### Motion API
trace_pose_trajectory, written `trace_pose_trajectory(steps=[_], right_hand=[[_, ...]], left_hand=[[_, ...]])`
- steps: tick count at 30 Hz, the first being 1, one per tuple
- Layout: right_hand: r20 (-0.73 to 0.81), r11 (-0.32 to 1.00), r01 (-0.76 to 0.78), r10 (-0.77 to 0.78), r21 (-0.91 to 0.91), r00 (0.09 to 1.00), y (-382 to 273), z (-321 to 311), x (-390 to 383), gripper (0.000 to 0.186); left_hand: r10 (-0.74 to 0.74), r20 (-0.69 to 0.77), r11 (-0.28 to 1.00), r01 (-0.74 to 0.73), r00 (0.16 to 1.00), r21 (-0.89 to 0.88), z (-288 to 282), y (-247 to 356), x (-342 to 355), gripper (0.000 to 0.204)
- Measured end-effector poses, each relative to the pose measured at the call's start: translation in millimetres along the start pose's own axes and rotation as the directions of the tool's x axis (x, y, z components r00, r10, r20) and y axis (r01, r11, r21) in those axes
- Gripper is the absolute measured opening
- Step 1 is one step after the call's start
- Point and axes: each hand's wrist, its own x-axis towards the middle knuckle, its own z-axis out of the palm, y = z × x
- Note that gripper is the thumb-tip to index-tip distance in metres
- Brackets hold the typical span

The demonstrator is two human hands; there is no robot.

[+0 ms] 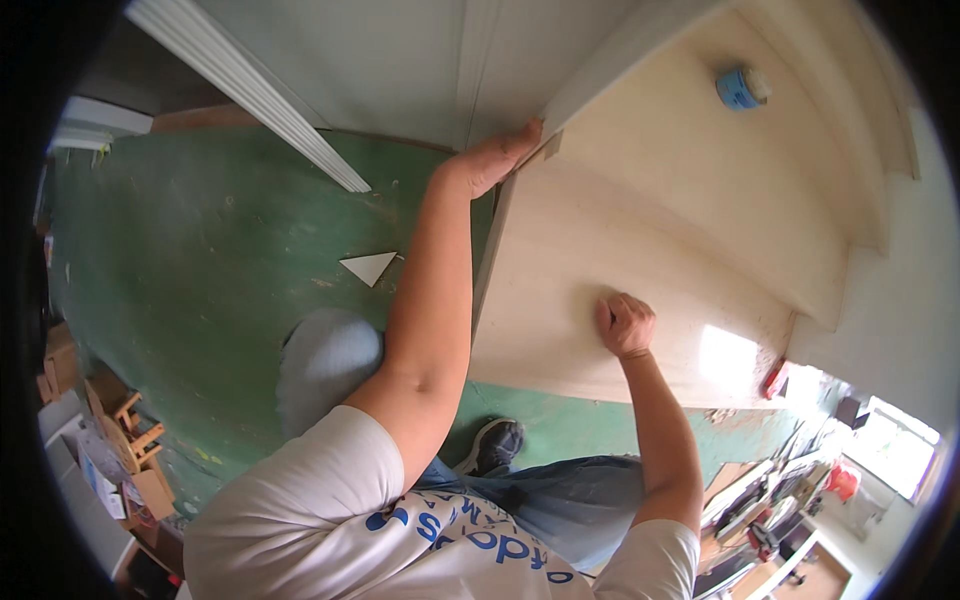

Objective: Measure and fit white molding to the base of a staircase.

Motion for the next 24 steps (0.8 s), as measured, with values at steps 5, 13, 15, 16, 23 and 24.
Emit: trace_pose_trajectory(steps=[5,13,15,16,23,24], right_hand=[[-0.002,0.999,-0.047,0.047,-0.023,0.999,-0.1,5.4,-3.6,0.025],[-0.004,0.997,-0.063,0.062,-0.046,0.998,-7.0,4.8,1.4,0.028],[-0.004,0.998,-0.051,0.051,-0.048,0.999,-6.5,5.5,2.7,0.028],[-0.008,0.998,-0.044,0.044,-0.045,0.999,-5.3,5.3,2.4,0.028],[-0.008,0.993,-0.065,0.065,-0.096,0.998,-10.3,3.7,-0.8,0.025],[-0.016,0.994,-0.051,0.05,-0.099,0.999,-18.9,9.6,10.9,0.026]], left_hand=[[0.015,0.004,0.999,-0.015,1.0,0.045,-0.9,1.4,4.0,0.117],[-0.106,0.016,0.991,0.104,0.994,0.085,-5.2,-10.0,18.5,0.124],[-0.091,0.024,0.994,0.089,0.996,0.069,-5.8,-9.7,18.0,0.123],[-0.078,0.032,0.995,0.076,0.996,0.06,-4.9,-8.4,17.2,0.123],[-0.013,0.069,0.999,0.016,0.997,-0.041,4.9,-6.1,12.2,0.122],[0.025,-0.008,0.997,-0.026,1.0,-0.068,1.5,-20.4,21.4,0.127]])
